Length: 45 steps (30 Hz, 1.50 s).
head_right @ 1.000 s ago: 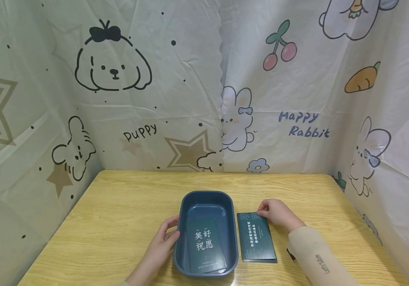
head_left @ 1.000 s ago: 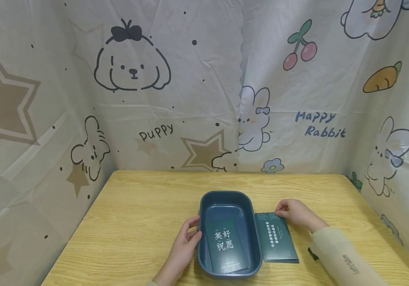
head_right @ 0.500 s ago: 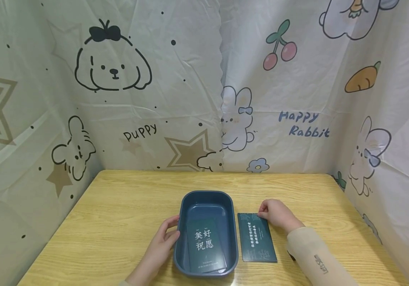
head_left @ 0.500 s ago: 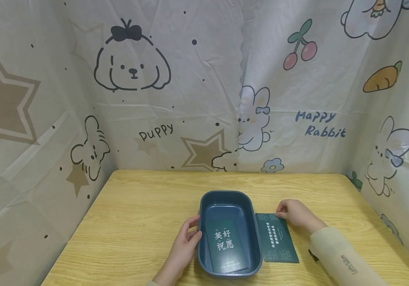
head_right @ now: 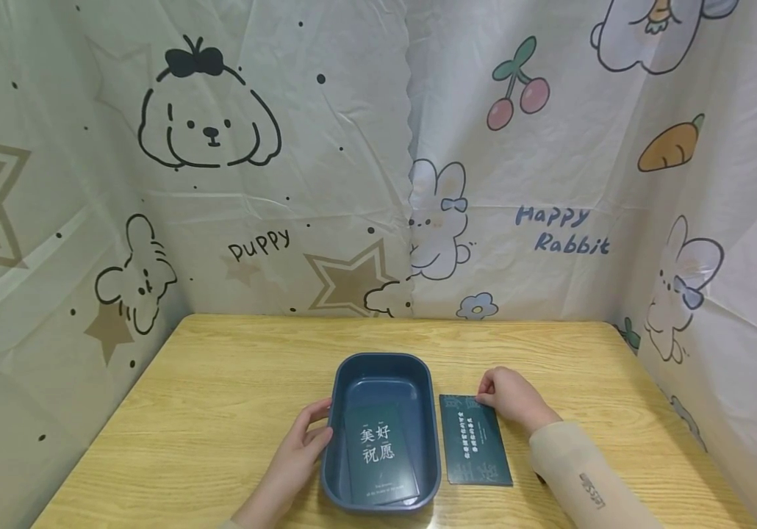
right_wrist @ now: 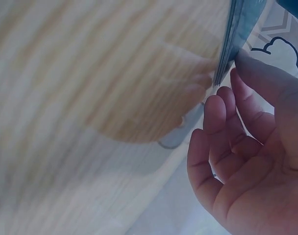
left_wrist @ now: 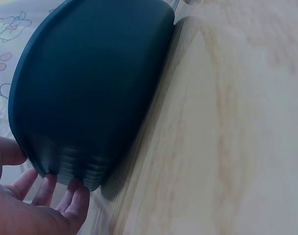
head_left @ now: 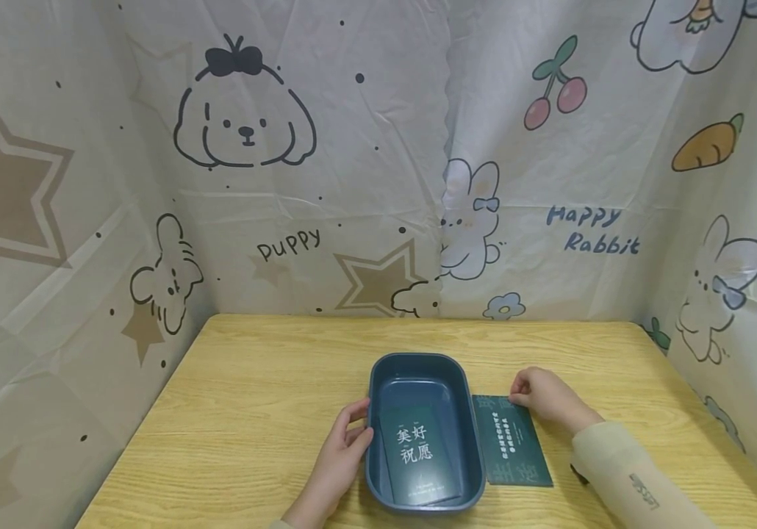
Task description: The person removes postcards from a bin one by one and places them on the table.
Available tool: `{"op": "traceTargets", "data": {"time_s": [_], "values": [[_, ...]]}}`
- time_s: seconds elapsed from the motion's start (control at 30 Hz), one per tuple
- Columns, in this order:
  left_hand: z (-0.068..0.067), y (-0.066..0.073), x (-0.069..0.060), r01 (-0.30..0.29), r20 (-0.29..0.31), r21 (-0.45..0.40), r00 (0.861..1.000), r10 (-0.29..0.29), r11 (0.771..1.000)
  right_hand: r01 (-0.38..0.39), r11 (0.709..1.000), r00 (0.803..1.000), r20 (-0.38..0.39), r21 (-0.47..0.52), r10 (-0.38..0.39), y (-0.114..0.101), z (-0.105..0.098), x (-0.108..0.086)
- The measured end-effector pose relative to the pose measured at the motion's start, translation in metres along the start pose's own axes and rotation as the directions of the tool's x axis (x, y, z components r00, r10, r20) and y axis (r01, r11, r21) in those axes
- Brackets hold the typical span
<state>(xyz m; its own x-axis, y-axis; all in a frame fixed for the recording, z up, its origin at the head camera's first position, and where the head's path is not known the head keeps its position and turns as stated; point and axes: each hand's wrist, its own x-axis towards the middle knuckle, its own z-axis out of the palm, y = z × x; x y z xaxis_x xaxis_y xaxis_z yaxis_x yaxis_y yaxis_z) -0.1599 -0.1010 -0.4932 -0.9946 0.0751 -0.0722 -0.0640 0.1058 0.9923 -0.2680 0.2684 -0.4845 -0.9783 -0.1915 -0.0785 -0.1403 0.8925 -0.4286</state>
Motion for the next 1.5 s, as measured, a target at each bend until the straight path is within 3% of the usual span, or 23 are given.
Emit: {"op": "traceTargets", "data": {"time_s": [0.4,0.63,0.8,1.03,1.13,1.37,1.5], "values": [[0.0,0.0,0.0,-0.009,0.004,0.005,1.0,0.009,1.0,0.01,1.0,1.0,-0.002,-0.01,-0.011,-0.001,-0.001,-0.001],[0.001,-0.001,0.0,-0.022,0.001,-0.009,1.0,0.022,1.0,0.04,0.993,0.998,-0.041,-0.111,-0.045,-0.01,-0.004,-0.003],[0.002,-0.002,0.0,-0.016,-0.009,-0.012,1.0,0.016,1.0,0.09,0.984,0.984,-0.138,-0.155,-0.111,-0.031,-0.013,-0.007],[0.002,-0.001,0.0,-0.002,-0.009,0.011,1.0,0.002,1.0,0.179,0.969,0.938,-0.267,-0.172,-0.22,-0.069,-0.023,-0.016],[0.002,-0.002,0.0,-0.002,-0.007,0.01,1.0,0.002,1.0,0.212,0.965,0.928,-0.279,-0.154,-0.249,-0.083,-0.02,-0.016],[0.001,-0.001,0.001,-0.005,-0.011,0.011,1.0,0.005,1.0,0.239,0.962,0.93,-0.252,-0.134,-0.267,-0.114,-0.003,-0.014],[0.001,-0.001,0.001,-0.007,-0.009,0.013,1.0,0.007,1.0,0.312,0.939,0.91,-0.24,-0.143,-0.339,-0.13,0.005,-0.013]]}}
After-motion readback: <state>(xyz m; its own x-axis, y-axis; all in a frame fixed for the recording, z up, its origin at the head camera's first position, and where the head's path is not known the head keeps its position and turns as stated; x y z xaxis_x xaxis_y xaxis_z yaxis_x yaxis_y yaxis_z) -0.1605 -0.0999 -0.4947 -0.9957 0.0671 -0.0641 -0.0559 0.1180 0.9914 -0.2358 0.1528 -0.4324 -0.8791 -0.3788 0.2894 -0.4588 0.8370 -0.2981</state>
